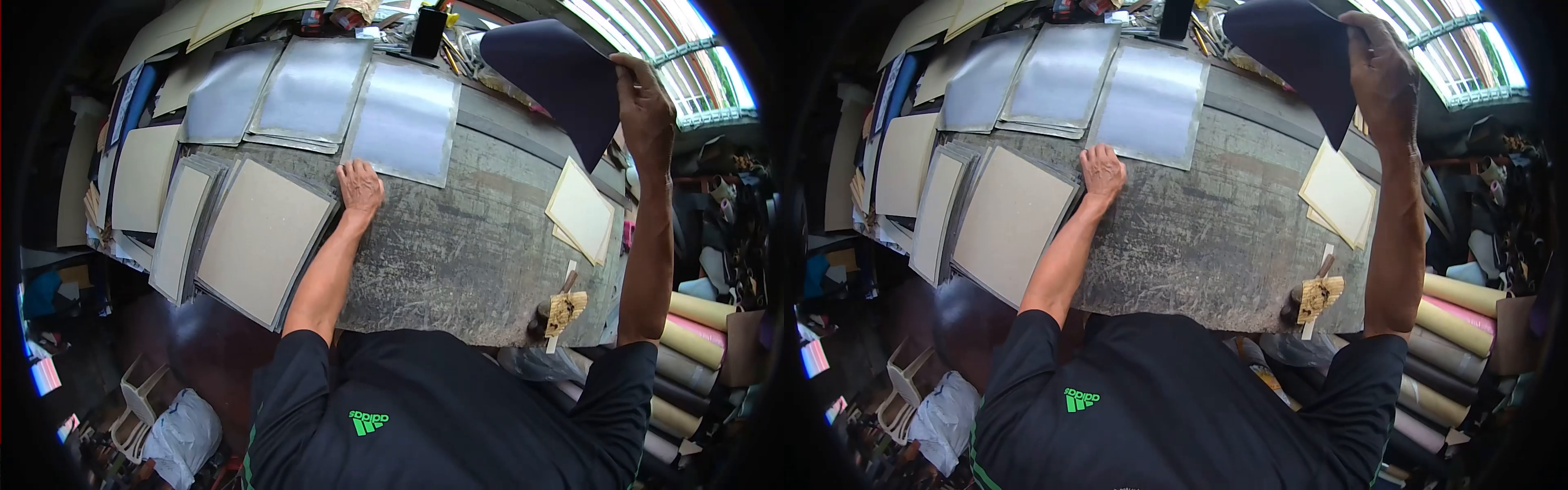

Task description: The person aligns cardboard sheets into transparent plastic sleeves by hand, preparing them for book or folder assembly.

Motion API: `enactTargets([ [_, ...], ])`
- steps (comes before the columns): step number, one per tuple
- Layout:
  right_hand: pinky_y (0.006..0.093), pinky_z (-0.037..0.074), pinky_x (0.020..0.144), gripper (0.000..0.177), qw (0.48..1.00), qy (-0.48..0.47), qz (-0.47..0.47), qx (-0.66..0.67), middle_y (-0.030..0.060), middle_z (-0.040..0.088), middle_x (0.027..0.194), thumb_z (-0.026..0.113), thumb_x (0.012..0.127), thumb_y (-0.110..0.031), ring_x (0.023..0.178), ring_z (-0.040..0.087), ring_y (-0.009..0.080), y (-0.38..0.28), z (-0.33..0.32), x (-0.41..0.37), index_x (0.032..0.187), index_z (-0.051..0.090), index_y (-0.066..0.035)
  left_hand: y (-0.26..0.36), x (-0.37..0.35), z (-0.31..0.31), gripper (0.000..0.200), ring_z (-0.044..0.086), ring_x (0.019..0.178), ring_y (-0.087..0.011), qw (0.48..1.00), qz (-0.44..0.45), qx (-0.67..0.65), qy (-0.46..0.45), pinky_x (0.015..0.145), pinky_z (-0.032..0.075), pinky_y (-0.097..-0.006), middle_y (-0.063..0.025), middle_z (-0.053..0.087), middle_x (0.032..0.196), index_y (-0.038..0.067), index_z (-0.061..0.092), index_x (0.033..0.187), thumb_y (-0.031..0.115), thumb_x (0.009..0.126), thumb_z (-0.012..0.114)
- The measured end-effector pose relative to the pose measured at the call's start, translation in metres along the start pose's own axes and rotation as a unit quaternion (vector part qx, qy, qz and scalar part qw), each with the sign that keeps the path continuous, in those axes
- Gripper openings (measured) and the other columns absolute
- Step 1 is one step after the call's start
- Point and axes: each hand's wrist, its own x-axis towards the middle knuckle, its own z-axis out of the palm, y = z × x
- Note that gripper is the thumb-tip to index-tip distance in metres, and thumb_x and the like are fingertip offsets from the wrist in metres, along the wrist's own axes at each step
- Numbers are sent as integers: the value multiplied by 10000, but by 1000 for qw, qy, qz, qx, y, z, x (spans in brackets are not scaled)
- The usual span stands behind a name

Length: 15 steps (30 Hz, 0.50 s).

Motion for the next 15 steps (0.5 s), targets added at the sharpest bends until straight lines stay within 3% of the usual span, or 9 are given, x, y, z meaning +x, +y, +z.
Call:
enactTargets([
  [2, 329, 534, 692, 143, 991, 1, -133, 13, 95, 668, 895, 594, 887, -33, 776, 670, 214, -25, -14, -34, 1016, 646, -65, -9, 9, 6, 474, 542, 1110, -376, 995, -8, -59, 74, 924, 405, -509, -235, 597, 1149, -30, 566, 1202, 177, 775, 581],
  [3, 313, 539, 654, 133, 988, -14, -153, 26, 107, 661, 902, 605, 856, 12, 782, 669, 226, -47, -19, -63, 979, 635, -28, -11, 7, 3, 474, 542, 1110, -376, 996, 0, -57, 66, 924, 405, -509, -235, 597, 1149, -30, 566, 1202, 177, 775, 581],
  [4, 284, 546, 623, 127, 985, -27, -168, 32, 121, 657, 906, 610, 845, 11, 798, 668, 232, -60, -19, -97, 968, 634, -9, -12, 5, -8, 440, 559, 1082, -375, 988, -28, -139, 65, 900, 432, -486, -254, 589, 1144, -43, 557, 1192, 145, 795, 547],
  [6, 291, 567, 629, 144, 983, -79, -152, 60, 105, 665, 930, 642, 831, -31, 825, 661, 196, -82, -12, -187, 974, 658, -27, -25, 8, -10, 407, 577, 1053, -374, 972, -54, -219, 65, 876, 459, -462, -273, 581, 1140, -57, 548, 1183, 113, 815, 514],
  [7, 305, 573, 647, 147, 982, -84, -151, 76, 97, 668, 943, 639, 842, -55, 834, 655, 177, -86, 1, -245, 987, 660, -39, -38, 9, 4, 390, 582, 1040, -370, 957, 12, -242, 162, 876, 463, -449, -266, 583, 1134, -61, 535, 1189, 91, 834, 485],
  [8, 344, 563, 736, 138, 979, -130, -127, 89, 101, 660, 971, 632, 829, -41, 894, 652, 200, -98, 0, -286, 965, 650, -29, -43, 9, 13, 374, 587, 1028, -367, 927, 78, -262, 256, 876, 467, -437, -259, 585, 1127, -66, 521, 1196, 69, 853, 456],
  [12, 401, 494, 876, 168, 960, -244, 31, 134, 100, 619, 999, 624, 778, -4, 1035, 606, 279, -92, 35, -462, 944, 618, -28, -45, -25, 2, 299, 568, 1072, -354, 930, 37, -285, 229, 911, 458, -417, -180, 602, 1134, -17, 584, 1130, 64, 864, 475],
  [14, 413, 469, 908, 188, 949, -272, 104, 121, 100, 606, 997, 620, 762, 13, 1069, 586, 303, -92, 36, -497, 944, 609, -33, -32, -49, 5, 266, 537, 1129, -336, 946, 52, -211, 241, 946, 433, -423, -147, 602, 1145, 6, 613, 1090, 64, 858, 497],
  [15, 414, 465, 915, 203, 952, -251, 134, 109, 100, 601, 1003, 619, 758, 20, 1079, 578, 307, -92, 37, -503, 952, 609, -38, -21, -60, 11, 266, 507, 1172, -335, 948, 107, -170, 248, 977, 407, -441, -146, 590, 1166, 13, 615, 1093, 70, 854, 512],
])
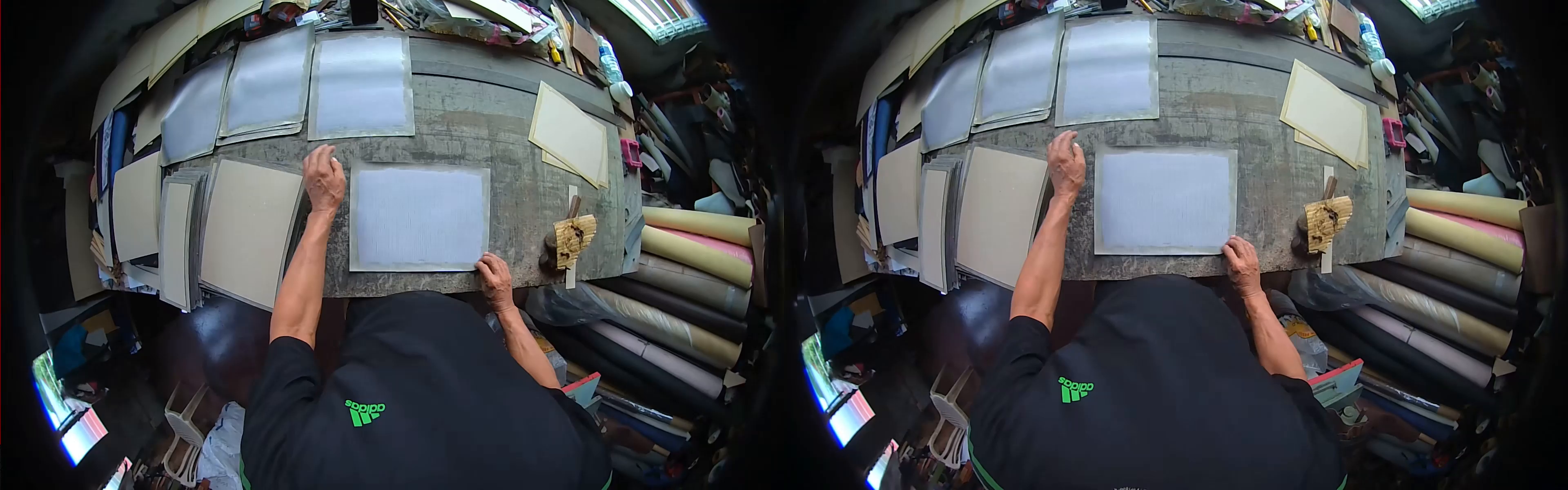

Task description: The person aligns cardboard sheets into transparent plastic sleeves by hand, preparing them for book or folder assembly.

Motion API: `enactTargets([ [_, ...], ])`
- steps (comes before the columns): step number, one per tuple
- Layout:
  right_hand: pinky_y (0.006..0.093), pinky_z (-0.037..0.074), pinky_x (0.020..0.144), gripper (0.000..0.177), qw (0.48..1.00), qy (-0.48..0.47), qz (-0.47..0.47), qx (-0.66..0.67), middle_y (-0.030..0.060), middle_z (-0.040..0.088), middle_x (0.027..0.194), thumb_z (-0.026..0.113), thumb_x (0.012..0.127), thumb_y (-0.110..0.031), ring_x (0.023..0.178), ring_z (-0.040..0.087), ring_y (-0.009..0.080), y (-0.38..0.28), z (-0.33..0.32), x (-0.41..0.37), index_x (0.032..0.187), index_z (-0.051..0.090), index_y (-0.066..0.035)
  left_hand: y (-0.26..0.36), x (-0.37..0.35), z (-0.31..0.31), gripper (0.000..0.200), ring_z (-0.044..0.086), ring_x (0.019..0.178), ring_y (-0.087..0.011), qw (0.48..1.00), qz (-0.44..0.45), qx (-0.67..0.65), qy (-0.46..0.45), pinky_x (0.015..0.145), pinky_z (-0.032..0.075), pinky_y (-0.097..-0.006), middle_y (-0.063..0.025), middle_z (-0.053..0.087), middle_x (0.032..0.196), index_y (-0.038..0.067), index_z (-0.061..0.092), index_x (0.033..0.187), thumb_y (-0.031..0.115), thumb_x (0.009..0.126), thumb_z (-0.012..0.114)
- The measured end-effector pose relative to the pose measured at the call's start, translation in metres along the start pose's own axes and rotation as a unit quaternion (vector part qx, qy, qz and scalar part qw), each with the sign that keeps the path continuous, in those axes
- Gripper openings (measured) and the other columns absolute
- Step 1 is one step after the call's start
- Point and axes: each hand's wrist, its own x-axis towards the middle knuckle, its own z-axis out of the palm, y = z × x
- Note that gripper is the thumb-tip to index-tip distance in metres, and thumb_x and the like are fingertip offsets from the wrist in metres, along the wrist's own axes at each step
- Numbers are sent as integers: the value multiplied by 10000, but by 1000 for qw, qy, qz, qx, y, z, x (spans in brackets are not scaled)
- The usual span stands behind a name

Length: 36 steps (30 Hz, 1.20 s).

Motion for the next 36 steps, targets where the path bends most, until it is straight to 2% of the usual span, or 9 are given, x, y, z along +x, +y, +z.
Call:
enactTargets([
  [3, 409, 467, 910, 230, 998, 49, 45, -11, 104, 594, 1010, 624, 748, 27, 1082, 575, 309, 3, 2, -1, 963, 614, -54, 48, -41, 17, 302, 395, 1299, -355, 985, 154, 31, -71, 1082, 303, -491, -158, 515, 1277, 25, 604, 1129, 83, 837, 553],
  [5, 395, 476, 894, 204, 998, 44, 36, -2, 100, 598, 1024, 610, 769, 2, 1084, 582, 293, 6, 0, 4, 965, 624, -53, 84, -78, 28, 420, 251, 1393, -364, 965, 181, 20, -188, 1147, 188, -496, -167, 393, 1418, 23, 539, 1253, 177, 864, 564],
  [11, 382, 478, 878, 264, 999, 40, 10, 4, 117, 609, 990, 618, 767, 0, 1022, 592, 291, 14, -12, 5, 1030, 626, -23, 89, -131, 45, 638, 55, 1452, -356, 945, 177, 78, -265, 1169, 51, -502, -139, 146, 1569, 51, 356, 1440, 383, 918, 511],
  [14, 384, 484, 826, 295, 1000, -4, 15, 26, 119, 607, 947, 619, 786, -3, 930, 596, 280, 21, -33, 14, 1080, 603, -7, 81, -119, 46, 630, 55, 1453, -352, 944, 172, 82, -270, 1169, 52, -501, -132, 141, 1572, 54, 357, 1441, 371, 920, 513],
  [17, 393, 488, 820, 286, 998, 49, 36, 29, 126, 614, 964, 615, 792, -7, 934, 597, 290, 49, -70, 55, 1077, 597, -5, 77, -110, 44, 634, 59, 1454, -346, 941, 178, 86, -274, 1169, 47, -499, -124, 148, 1572, 46, 358, 1438, 370, 918, 517],
  [24, 439, 463, 927, 355, 986, 73, 144, -35, 186, 556, 1202, 669, 815, -154, 1106, 536, 356, 191, -69, 189, 1135, 580, -29, 100, -117, 39, 619, 45, 1451, -370, 955, 104, 106, -257, 1157, 21, -540, -177, 145, 1561, 18, 369, 1422, 303, 901, 544],
  [27, 491, 387, 1008, 561, 966, 67, 238, -74, 217, 431, 1360, 689, 816, -308, 1255, 415, 394, 230, -42, 239, 1273, 501, -42, 103, -125, 34, 636, 36, 1448, -384, 964, 68, 107, -234, 1156, 17, -538, -203, 135, 1556, 12, 341, 1435, 279, 897, 550],
  [30, 545, 221, 1106, 846, 927, 58, 357, -103, 267, 196, 1498, 661, 821, -459, 1388, 165, 468, 248, -27, 275, 1443, 280, -32, 110, -134, 16, 614, 83, 1441, -391, 973, 2, 89, -213, 1155, 77, -537, -210, 173, 1540, 12, 330, 1430, 186, 886, 555],
  [36, 541, 312, 1066, 775, 908, -4, 417, -44, 283, 258, 1450, 653, 815, -380, 1340, 245, 495, 264, -38, 290, 1393, 309, 5, 111, -144, -2, 605, 174, 1416, -399, 979, -78, 72, -173, 1144, 185, -508, -225, 231, 1510, 5, 339, 1408, 79, 853, 569],
])
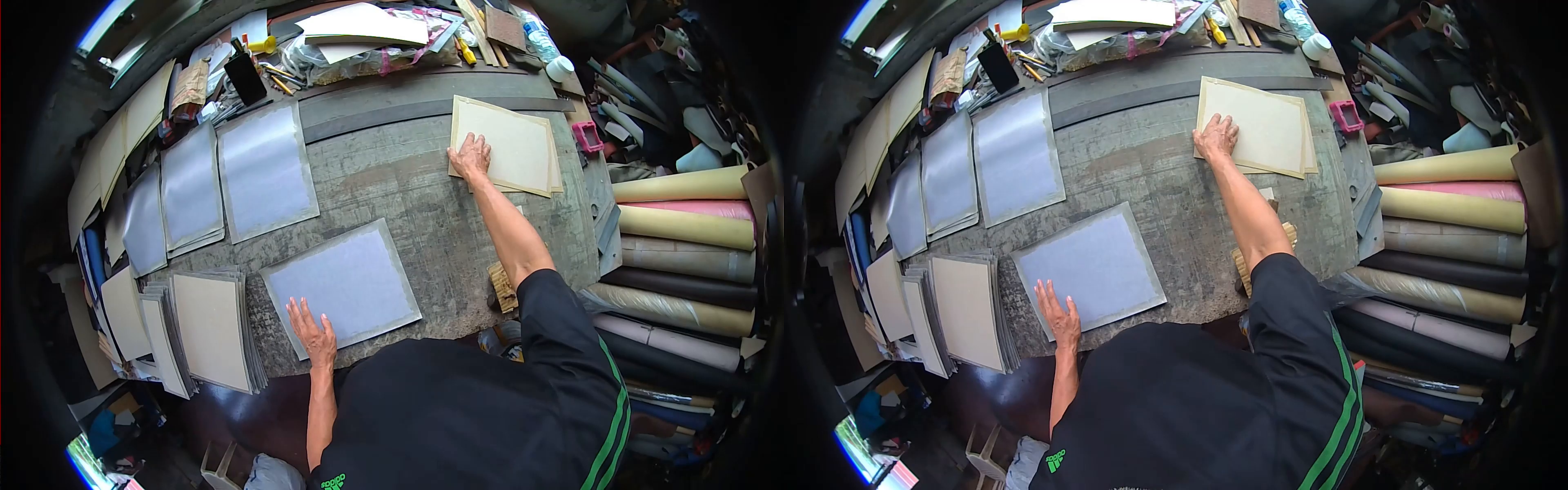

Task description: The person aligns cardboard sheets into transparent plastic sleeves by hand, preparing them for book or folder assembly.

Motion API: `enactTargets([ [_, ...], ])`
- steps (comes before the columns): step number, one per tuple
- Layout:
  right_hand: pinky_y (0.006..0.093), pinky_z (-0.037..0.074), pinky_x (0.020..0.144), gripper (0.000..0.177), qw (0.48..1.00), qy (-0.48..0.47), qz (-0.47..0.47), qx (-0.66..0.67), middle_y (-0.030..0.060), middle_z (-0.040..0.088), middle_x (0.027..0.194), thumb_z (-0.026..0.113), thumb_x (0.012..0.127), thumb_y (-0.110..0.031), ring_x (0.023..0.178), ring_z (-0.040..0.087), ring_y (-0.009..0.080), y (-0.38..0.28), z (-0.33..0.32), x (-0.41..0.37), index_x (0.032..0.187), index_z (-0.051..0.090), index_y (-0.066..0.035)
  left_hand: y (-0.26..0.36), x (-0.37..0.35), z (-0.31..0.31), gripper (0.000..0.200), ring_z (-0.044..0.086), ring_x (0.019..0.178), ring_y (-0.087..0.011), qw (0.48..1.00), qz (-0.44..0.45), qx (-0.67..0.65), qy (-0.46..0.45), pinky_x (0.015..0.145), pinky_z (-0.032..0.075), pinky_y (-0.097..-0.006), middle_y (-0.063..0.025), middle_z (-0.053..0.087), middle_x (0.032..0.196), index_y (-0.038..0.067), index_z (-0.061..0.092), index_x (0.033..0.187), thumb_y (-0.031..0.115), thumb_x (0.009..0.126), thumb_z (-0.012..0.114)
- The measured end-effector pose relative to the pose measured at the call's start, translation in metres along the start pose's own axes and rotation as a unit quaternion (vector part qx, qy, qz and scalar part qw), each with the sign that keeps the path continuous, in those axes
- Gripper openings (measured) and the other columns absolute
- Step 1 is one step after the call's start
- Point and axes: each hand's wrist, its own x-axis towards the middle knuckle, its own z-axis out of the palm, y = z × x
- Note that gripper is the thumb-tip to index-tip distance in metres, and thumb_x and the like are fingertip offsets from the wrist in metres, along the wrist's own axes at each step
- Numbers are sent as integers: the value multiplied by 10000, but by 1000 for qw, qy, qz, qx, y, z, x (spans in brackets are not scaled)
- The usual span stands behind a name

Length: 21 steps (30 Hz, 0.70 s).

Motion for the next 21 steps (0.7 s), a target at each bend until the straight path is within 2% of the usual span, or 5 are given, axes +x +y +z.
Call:
enactTargets([
  [6, 485, 508, 875, 686, 997, -20, -54, -48, 285, 545, 1182, 619, 801, -240, 1067, 583, 432, -8, -29, -2, 1366, 331, 22, 7, 18, -11, 562, 244, 1390, -399, 999, 19, -43, 9, 1125, 252, -482, -231, 261, 1494, -5, 375, 1378, 39, 848, 557],
  [12, 447, 572, 625, 525, 952, 214, -139, -169, 194, 657, 813, 461, 847, -64, 687, 682, 344, 33, -160, -28, 1371, 461, -105, 11, 31, -19, 489, 351, 1337, -388, 994, 47, -96, 25, 1092, 322, -455, -238, 337, 1451, -17, 436, 1330, 33, 857, 545],
  [15, 426, 517, 659, 648, 957, 174, -222, -64, 240, 650, 980, 474, 793, -23, 717, 652, 328, 41, -265, -88, 1423, 399, -156, 12, 30, -11, 430, 438, 1278, -388, 983, 49, -175, -9, 1053, 377, -439, -238, 446, 1374, -21, 481, 1292, 46, 871, 543],
  [17, 326, 519, 708, 660, 959, 140, -243, 48, 139, 649, 1038, 423, 824, 38, 758, 633, 139, 9, -311, -161, 1456, 353, -139, 15, 31, -3, 423, 477, 1250, -368, 966, 31, -251, -52, 1033, 400, -431, -237, 496, 1326, -5, 492, 1294, 67, 882, 558],
  [21, 279, 470, 870, 640, 894, -2, -295, 338, 108, 578, 1133, 363, 848, 88, 950, 578, 126, -5, -311, -245, 1469, 294, -48, 40, 39, -17, 463, 534, 1202, -276, 889, -63, -429, -148, 983, 439, -381, -181, 514, 1334, 2, 439, 1354, 246, 971, 527],
])
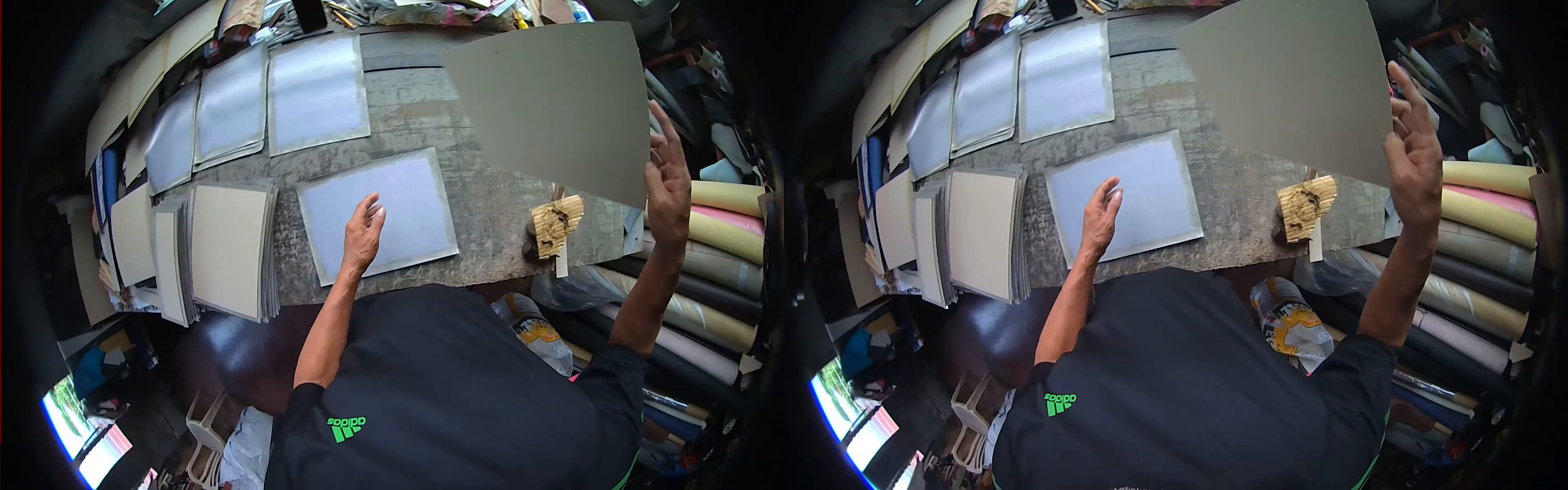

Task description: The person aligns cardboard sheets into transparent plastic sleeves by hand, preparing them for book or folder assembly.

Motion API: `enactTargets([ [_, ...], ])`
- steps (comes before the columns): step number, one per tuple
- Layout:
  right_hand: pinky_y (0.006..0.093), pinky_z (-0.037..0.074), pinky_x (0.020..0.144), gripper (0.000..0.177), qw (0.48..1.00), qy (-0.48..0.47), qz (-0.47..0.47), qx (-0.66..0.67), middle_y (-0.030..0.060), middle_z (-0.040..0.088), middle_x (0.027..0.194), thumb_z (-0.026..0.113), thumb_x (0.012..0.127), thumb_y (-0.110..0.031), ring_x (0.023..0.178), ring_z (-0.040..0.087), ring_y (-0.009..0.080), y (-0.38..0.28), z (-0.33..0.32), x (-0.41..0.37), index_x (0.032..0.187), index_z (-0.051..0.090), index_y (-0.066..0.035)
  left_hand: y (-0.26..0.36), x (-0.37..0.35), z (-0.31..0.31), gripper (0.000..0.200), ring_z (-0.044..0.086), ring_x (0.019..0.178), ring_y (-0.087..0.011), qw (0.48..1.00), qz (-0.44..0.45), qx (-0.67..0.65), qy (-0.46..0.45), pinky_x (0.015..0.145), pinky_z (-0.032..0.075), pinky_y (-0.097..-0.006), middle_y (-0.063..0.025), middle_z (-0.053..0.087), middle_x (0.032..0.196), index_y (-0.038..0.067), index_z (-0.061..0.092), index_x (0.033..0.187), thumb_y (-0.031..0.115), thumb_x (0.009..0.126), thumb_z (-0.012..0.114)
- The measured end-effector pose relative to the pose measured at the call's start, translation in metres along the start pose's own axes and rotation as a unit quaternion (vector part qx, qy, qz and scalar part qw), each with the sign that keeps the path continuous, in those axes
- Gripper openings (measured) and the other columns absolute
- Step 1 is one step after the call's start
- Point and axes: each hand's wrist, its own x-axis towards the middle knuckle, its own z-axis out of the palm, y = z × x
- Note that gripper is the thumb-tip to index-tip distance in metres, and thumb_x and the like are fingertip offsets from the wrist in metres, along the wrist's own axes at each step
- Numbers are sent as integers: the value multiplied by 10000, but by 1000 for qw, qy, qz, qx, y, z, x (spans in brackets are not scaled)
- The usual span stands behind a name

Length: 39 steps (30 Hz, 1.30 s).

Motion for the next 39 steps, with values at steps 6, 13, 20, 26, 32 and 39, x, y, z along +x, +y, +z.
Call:
enactTargets([
  [6, 202, 447, 774, 611, 970, 1, 144, 194, 94, 609, 1127, 378, 847, 108, 869, 556, 60, 34, 138, -88, 1442, 341, -28, 14, -40, -40, 468, 563, 1094, -181, 903, 46, -416, 94, 923, 467, -324, -141, 567, 1221, 12, 371, 1384, 309, 1024, 417],
  [13, 237, 468, 809, 457, 927, 42, 306, 212, 78, 590, 1016, 544, 910, -46, 933, 558, 111, 132, 263, -145, 1356, 450, -7, -72, -59, -82, 196, 583, 830, -128, 961, -1, -11, 277, 708, 496, -299, -70, 608, 993, -8, 609, 1107, 91, 964, 519],
  [20, 237, 483, 746, 262, 960, 43, 252, 113, 36, 635, 919, 602, 893, -68, 811, 575, 104, 159, 285, -115, 1137, 637, 21, -60, -42, -95, 181, 595, 733, -197, 946, -3, 141, 293, 677, 502, -312, -99, 573, 914, 17, 680, 1041, 96, 891, 616],
  [26, 267, 504, 748, 298, 954, -10, 295, 58, 92, 700, 918, 670, 826, -114, 822, 637, 137, 175, 288, -88, 1094, 667, 16, -70, -25, -114, 192, 651, 794, -217, 941, -42, 189, 276, 707, 512, -341, -152, 671, 885, 2, 711, 989, 110, 840, 655],
  [32, 248, 493, 732, 250, 945, -28, 318, 76, 76, 697, 917, 677, 821, -92, 801, 622, 122, 184, 287, -85, 1034, 685, 38, -80, -14, -116, 186, 630, 659, -118, 955, -112, 59, 269, 629, 504, -270, -72, 705, 783, -26, 711, 960, 95, 824, 676],
  [39, 245, 496, 716, 236, 934, -36, 353, 45, 76, 706, 878, 691, 801, -101, 787, 631, 122, 188, 287, -81, 1004, 711, 20, -80, -11, -115, 177, 606, 608, -95, 959, -122, 59, 250, 567, 493, -242, -69, 697, 763, -34, 712, 951, 88, 827, 679],
])
